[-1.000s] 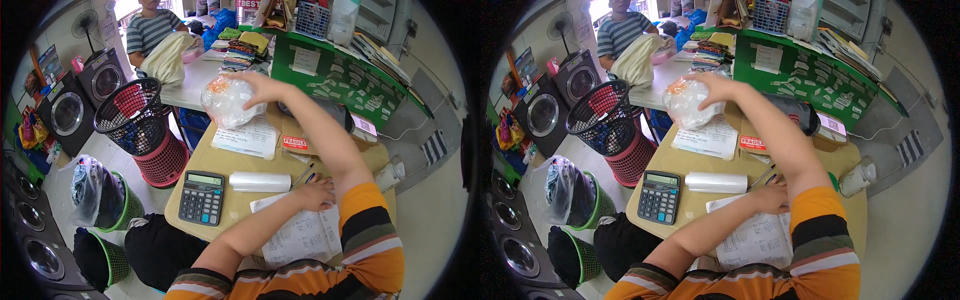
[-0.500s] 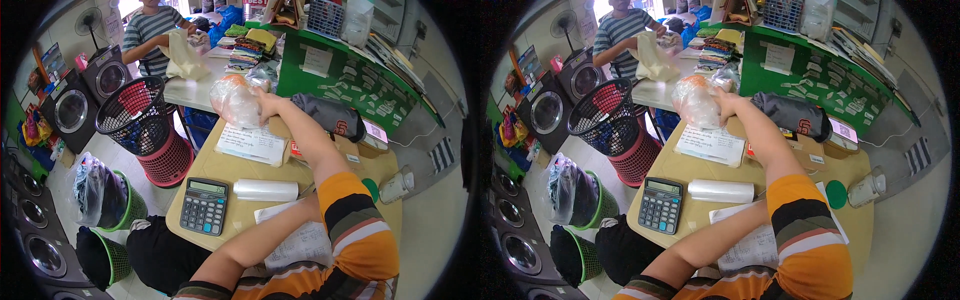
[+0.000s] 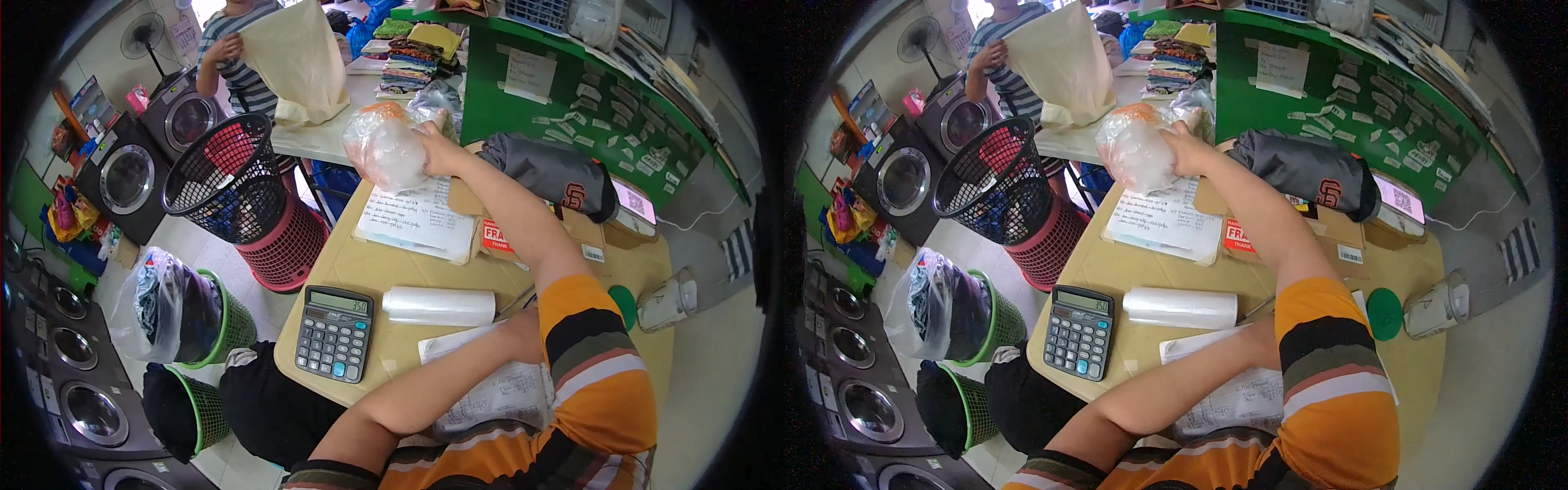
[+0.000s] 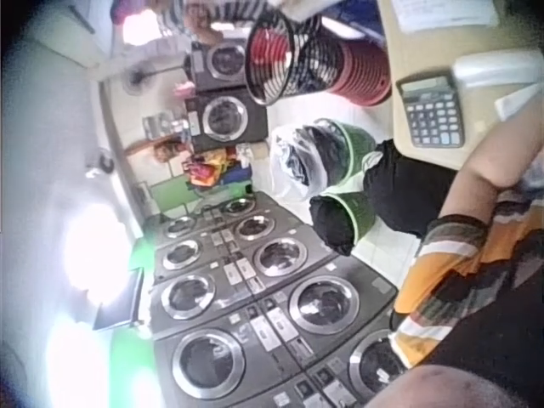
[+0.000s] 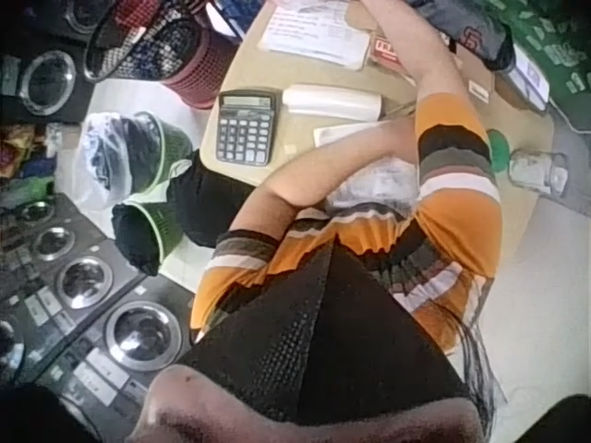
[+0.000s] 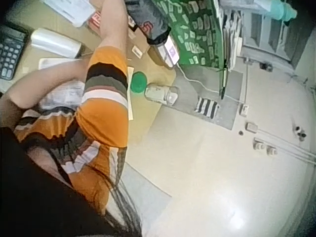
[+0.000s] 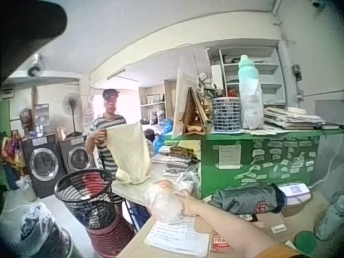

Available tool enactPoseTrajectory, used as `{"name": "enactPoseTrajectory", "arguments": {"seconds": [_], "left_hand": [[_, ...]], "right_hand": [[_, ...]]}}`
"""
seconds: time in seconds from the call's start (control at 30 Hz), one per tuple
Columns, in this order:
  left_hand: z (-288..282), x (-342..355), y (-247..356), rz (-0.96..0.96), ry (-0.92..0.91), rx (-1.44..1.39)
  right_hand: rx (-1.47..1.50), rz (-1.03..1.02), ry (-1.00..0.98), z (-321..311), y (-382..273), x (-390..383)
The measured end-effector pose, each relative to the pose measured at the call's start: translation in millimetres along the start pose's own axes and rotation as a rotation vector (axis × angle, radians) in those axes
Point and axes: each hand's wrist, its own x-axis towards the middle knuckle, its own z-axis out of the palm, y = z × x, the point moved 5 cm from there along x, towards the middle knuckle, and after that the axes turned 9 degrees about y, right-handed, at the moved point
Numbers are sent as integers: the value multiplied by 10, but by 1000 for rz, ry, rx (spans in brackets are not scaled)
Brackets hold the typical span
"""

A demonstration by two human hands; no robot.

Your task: Record information into a ledger or notebook while managing laundry items.

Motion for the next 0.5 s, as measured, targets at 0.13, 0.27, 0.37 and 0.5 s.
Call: {"name": "enactPoseTrajectory", "arguments": {"seconds": [0.13,0.27,0.37,0.5], "left_hand": [[-39,-37,-15,-35,45,217],[-88,-52,58,-77,30,285],[-19,-51,-31,-45,43,372],[52,-10,-74,53,-8,360]], "right_hand": [[15,-174,312,-258,-194,14],[691,294,417,-441,47,86],[1000,397,545,-473,169,78],[1099,452,643,-471,342,81]]}}
